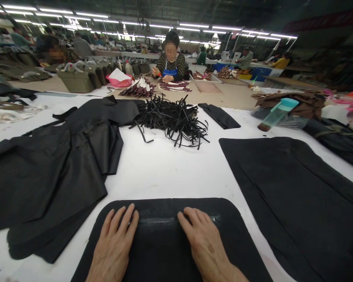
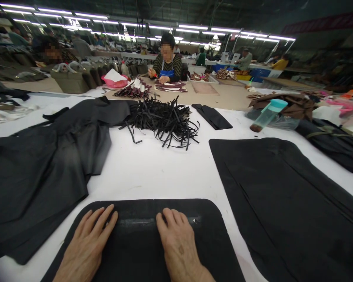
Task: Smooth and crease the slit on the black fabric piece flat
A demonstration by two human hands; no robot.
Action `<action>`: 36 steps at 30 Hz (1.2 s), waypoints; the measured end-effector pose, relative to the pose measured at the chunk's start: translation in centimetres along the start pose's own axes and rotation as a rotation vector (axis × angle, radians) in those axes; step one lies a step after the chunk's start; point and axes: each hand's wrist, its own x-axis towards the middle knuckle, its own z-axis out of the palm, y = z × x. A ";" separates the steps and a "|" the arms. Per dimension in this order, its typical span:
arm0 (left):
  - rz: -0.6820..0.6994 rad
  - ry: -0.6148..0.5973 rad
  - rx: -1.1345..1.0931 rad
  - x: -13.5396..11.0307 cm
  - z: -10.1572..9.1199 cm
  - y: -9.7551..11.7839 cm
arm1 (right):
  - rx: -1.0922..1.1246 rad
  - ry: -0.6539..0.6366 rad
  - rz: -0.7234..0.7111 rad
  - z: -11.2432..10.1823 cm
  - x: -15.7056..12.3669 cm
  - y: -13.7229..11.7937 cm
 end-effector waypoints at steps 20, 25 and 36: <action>0.060 0.147 0.045 -0.2 -1.4 -1.6 | -0.218 -0.068 -0.070 1.3 -0.4 -1.0; 0.367 -0.127 -0.110 2.8 -2.1 4.1 | -0.300 -0.064 -0.072 1.9 -0.2 -1.4; 0.419 -0.265 -0.043 2.9 -1.5 3.7 | -0.181 -0.037 -0.048 1.4 -1.1 0.0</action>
